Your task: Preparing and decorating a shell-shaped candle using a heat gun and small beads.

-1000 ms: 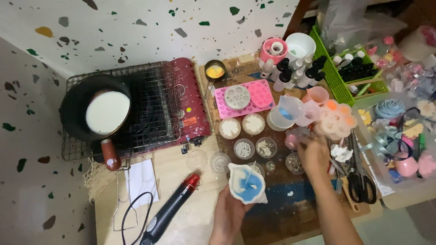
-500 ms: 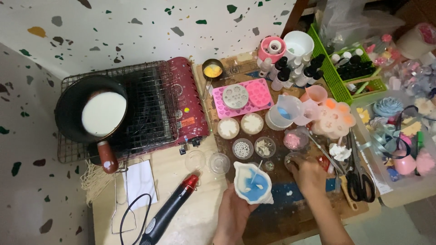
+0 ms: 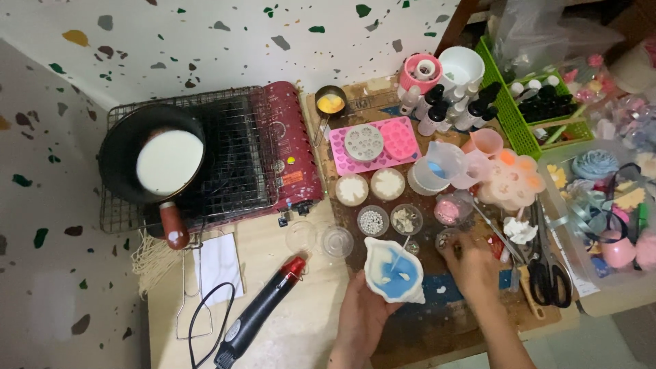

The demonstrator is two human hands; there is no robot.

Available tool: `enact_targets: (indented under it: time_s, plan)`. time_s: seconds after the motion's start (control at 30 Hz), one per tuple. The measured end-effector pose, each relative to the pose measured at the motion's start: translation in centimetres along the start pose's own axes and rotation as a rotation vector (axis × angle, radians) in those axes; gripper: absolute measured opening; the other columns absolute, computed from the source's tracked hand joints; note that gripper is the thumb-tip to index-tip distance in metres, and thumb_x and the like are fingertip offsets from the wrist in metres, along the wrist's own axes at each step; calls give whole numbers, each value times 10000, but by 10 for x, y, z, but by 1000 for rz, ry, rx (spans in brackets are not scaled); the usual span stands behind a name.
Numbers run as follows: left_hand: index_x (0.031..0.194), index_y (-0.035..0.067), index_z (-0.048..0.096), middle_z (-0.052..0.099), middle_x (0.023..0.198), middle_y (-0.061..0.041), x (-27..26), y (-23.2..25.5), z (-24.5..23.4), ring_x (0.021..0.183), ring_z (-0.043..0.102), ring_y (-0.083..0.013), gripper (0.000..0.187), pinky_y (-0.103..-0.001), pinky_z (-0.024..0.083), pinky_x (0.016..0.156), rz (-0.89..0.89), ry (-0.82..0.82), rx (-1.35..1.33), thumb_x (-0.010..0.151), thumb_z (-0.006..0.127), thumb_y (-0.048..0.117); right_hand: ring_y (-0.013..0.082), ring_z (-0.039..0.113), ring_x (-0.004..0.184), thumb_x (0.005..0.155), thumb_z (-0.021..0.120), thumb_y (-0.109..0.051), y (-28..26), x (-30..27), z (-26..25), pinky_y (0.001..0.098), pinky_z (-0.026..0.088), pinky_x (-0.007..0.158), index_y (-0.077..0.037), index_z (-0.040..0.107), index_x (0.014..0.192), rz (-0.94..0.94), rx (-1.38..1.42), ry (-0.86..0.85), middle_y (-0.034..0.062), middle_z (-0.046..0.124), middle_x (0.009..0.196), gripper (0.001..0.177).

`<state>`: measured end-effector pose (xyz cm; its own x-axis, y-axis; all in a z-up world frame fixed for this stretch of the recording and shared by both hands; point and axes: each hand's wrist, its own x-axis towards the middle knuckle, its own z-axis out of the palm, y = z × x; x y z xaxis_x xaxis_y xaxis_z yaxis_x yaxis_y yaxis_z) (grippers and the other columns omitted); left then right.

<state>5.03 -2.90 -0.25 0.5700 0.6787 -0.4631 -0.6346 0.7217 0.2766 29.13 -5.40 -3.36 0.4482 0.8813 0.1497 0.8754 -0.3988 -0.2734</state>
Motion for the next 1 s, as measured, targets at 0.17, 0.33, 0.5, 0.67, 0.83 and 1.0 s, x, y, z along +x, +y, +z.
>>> enact_targets:
  time_s: [0.17,0.33,0.5,0.67,0.83,1.0]
  plan:
    - [1432,40,497,645,1386,-116,-5,-2,2,1261,644,-258,547,-462,521,1074,4,-21,28,1037,352,390,327,722,795,834,782,-135,20,-5,10,427,560,720,-45,728,977,83,204,15,190,733,874,178]
    - [1419,52,518,653,1371,-105,-4,-3,7,1249,642,-246,536,-444,521,1060,40,-59,3,1040,353,393,118,672,745,855,799,-77,-20,-23,-47,280,546,691,-23,726,1036,257,622,102,73,739,857,202]
    - [1403,57,536,659,1350,-107,-3,-11,7,1211,655,-228,542,-419,519,1038,57,-32,19,1042,347,414,103,578,656,759,866,-35,-87,-81,-93,264,464,557,-69,761,1039,254,679,48,41,677,827,301]
    - [1399,64,535,662,1339,-96,-4,-17,9,1188,640,-223,528,-419,492,1011,97,-73,-15,1047,354,413,82,685,619,650,874,-23,-128,-72,-115,238,536,527,-103,792,945,67,587,-17,36,687,747,317]
    - [1392,66,542,671,1320,-97,-1,-22,4,1191,639,-235,535,-428,494,1021,49,8,-33,1034,362,422,111,691,630,709,844,-23,-131,-69,-119,237,554,530,-96,780,1015,55,622,-28,48,681,782,322]
    - [1389,51,542,665,1331,-107,-10,-16,14,1193,646,-227,536,-417,502,1014,84,-31,-8,1040,356,413,130,669,654,680,856,-55,-123,-73,-118,273,557,550,-118,782,1055,65,585,-44,41,709,801,388]
